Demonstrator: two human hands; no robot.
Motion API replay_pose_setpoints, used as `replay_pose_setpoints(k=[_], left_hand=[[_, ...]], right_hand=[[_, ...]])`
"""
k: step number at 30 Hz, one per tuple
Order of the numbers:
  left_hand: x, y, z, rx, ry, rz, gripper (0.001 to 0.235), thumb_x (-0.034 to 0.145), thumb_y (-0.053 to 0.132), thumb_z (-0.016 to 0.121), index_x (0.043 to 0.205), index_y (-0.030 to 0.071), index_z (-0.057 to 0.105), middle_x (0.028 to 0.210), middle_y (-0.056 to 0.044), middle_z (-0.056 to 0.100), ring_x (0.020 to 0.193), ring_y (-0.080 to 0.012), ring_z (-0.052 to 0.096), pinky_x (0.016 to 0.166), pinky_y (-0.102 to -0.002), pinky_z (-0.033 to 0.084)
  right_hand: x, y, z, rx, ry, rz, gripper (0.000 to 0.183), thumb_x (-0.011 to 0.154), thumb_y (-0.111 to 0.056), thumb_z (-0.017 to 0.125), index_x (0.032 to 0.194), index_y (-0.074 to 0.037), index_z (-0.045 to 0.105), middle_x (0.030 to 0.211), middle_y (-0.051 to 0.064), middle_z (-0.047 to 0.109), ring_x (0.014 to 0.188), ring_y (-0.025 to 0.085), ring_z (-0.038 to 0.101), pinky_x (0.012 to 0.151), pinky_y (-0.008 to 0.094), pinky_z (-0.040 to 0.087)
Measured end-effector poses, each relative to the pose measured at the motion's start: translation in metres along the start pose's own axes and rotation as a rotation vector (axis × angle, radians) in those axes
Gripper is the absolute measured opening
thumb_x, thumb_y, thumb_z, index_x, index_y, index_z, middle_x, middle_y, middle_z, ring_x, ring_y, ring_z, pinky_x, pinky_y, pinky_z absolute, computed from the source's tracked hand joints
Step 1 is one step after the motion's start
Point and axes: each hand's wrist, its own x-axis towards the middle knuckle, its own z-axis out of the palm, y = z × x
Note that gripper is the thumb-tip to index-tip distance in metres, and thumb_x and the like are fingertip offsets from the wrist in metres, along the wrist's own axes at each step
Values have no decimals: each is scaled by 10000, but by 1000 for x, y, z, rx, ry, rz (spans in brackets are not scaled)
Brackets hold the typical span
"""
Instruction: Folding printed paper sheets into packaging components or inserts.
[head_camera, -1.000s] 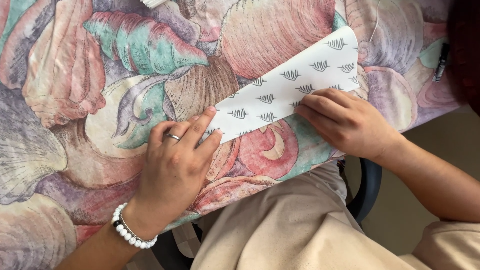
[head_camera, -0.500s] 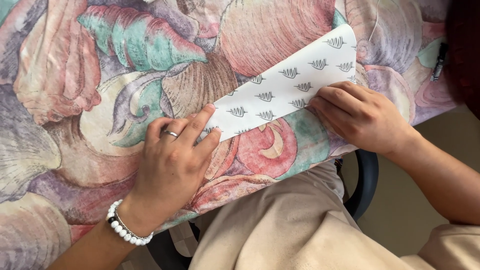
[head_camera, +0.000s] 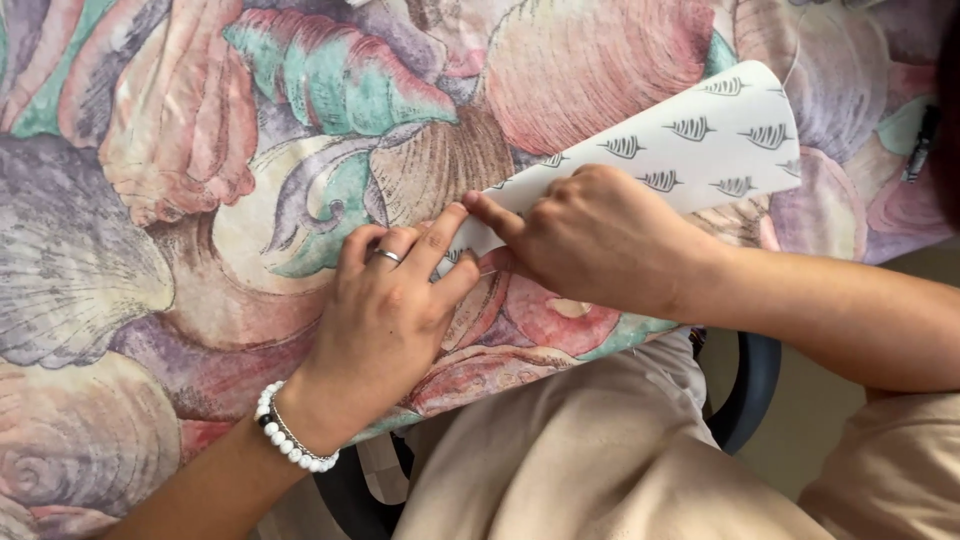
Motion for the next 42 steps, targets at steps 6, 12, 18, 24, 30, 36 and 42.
replay_pose_setpoints(k=[6,12,18,24,30,36,42], left_hand=[[-1,-1,-1,-53,-3,4,155,918,111,617,1055,157,671,1430,-154,599,1055,-285,593,925,-470,415],[-1,-2,0,-43,-13,-5,166,937,126,603,1082,160,676,1451,-132,588,1057,-284,573,938,-473,413],[-2,2,0,-18,8,26,311,941,82,582,1224,196,640,1434,-146,586,1047,-297,582,935,-472,407],[4,17,-5,143,-102,37,600,849,-9,542,1381,255,626,1410,-259,564,1127,-364,583,1044,-582,398],[8,22,11,-96,-44,60,377,987,-70,488,1308,-1,671,1565,-267,399,1464,-441,371,1226,-546,350],[3,17,21,-186,-47,0,487,892,-154,516,1333,34,604,1550,-289,429,1432,-466,432,1201,-520,402],[5,14,16,-175,-57,-13,407,951,-73,544,1324,77,603,1568,-242,433,1406,-419,462,1181,-507,416]], right_hand=[[-23,36,6,309,97,42,562,1060,-540,428,1371,-144,677,340,-130,377,307,78,281,368,270,229],[-83,83,40,95,-49,331,611,1017,-736,450,1422,-381,737,502,-97,681,388,55,582,438,247,311],[-134,111,80,-392,12,515,472,1264,-868,457,1484,-588,766,620,-214,581,587,-7,638,532,180,424],[-96,39,33,253,467,185,50,1042,-165,818,1068,-122,823,992,59,762,847,182,714,686,295,655],[-107,27,52,303,449,82,170,1031,-14,614,1152,-21,734,1085,83,643,883,234,636,817,351,567],[-125,35,59,256,487,132,84,1066,-67,683,1078,13,706,1017,106,628,826,248,616,786,354,572],[-125,36,62,168,520,93,68,1049,-44,710,1063,18,684,1032,128,582,797,245,602,790,347,583]])
